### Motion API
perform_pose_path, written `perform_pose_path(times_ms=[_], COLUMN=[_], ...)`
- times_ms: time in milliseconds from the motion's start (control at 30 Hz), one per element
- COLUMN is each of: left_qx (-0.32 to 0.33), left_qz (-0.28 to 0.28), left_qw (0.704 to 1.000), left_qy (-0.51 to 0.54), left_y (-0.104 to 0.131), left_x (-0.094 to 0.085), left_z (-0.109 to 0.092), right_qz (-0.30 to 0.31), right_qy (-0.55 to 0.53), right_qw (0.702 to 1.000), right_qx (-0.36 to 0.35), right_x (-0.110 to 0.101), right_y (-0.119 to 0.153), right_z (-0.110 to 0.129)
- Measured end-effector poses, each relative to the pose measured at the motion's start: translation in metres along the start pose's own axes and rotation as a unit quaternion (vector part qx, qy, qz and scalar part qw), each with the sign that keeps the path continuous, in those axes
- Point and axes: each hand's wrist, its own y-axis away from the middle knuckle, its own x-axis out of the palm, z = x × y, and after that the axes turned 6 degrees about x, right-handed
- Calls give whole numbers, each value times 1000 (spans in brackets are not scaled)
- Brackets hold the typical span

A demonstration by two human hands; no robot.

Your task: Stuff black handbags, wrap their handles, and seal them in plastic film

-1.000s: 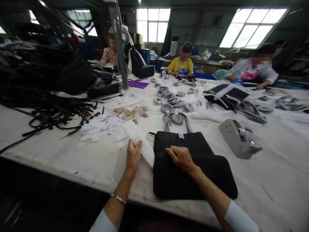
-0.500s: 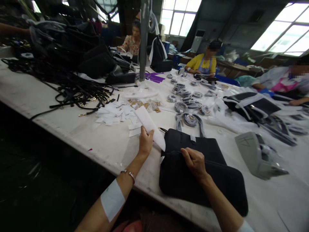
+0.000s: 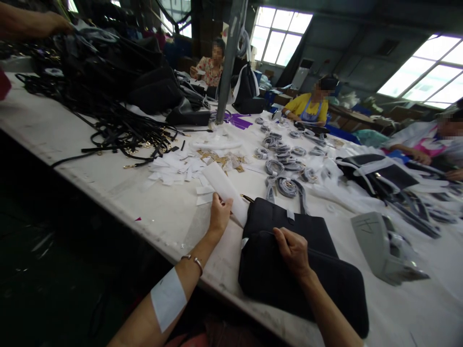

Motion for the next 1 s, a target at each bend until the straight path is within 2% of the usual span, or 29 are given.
perform_pose_path(times_ms=[200,433,700,800,900,1000], left_qx=[-17,-3,-14,-28,-37,-21], left_qz=[10,-8,9,55,135,186], left_qw=[1000,1000,999,997,990,982], left_qy=[24,12,-33,-39,-33,-22], left_y=[5,2,5,10,16,16], left_x=[2,1,2,10,18,19], left_z=[3,0,-4,-5,-7,-10], right_qz=[2,0,-1,-2,-3,7], right_qy=[8,16,11,13,16,25], right_qw=[1000,1000,999,999,999,999], right_qx=[0,-18,-37,-43,-44,-36], right_x=[-1,-8,-13,-14,-13,-8], right_y=[-1,-2,-2,-2,-1,0], right_z=[1,9,10,11,10,5])
